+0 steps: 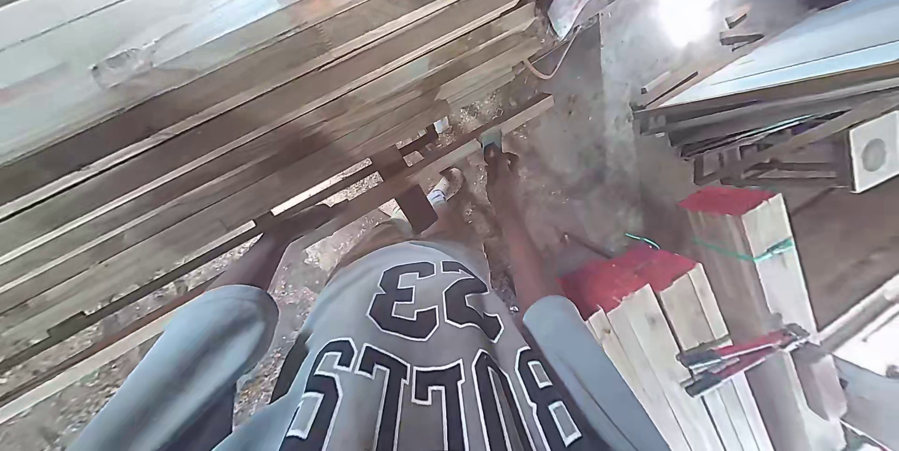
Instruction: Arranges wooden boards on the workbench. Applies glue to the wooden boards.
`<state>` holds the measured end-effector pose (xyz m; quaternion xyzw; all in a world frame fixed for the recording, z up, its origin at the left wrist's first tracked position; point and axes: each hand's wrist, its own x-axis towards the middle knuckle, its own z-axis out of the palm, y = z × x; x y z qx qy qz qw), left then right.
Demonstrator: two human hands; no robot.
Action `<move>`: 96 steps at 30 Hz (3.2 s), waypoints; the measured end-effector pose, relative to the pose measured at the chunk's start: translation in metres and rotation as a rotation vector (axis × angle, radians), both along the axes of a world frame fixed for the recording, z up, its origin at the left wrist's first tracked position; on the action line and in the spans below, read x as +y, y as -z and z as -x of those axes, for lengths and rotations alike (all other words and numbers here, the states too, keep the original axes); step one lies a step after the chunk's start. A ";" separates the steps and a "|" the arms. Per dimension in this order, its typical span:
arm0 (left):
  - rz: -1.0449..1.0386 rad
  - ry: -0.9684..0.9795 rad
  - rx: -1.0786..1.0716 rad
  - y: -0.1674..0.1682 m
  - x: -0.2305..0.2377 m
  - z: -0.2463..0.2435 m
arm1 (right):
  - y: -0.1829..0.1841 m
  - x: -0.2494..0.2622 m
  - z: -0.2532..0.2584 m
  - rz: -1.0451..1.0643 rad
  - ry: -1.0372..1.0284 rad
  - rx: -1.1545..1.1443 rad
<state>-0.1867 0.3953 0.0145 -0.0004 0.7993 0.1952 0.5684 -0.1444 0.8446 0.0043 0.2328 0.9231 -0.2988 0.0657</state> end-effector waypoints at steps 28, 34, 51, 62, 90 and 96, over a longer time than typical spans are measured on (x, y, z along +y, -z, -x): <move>-0.048 0.037 0.060 0.008 -0.002 -0.011 | -0.100 -0.008 0.006 0.574 0.138 -0.445; -0.099 -0.030 0.066 0.024 -0.004 -0.017 | -0.139 0.103 0.081 0.313 -0.413 -0.133; -0.021 0.023 0.119 0.028 -0.003 -0.025 | -0.091 0.053 0.188 -0.583 -1.725 -0.116; 0.022 0.012 0.111 0.039 -0.002 -0.027 | -0.112 0.074 0.165 -0.889 -1.330 -0.351; -0.004 -0.125 -0.293 0.015 -0.199 -0.088 | 0.019 -0.105 -0.068 -0.051 0.058 0.142; 0.020 -0.176 -0.245 0.013 -0.213 -0.102 | -0.042 -0.113 -0.074 -0.208 0.033 -0.334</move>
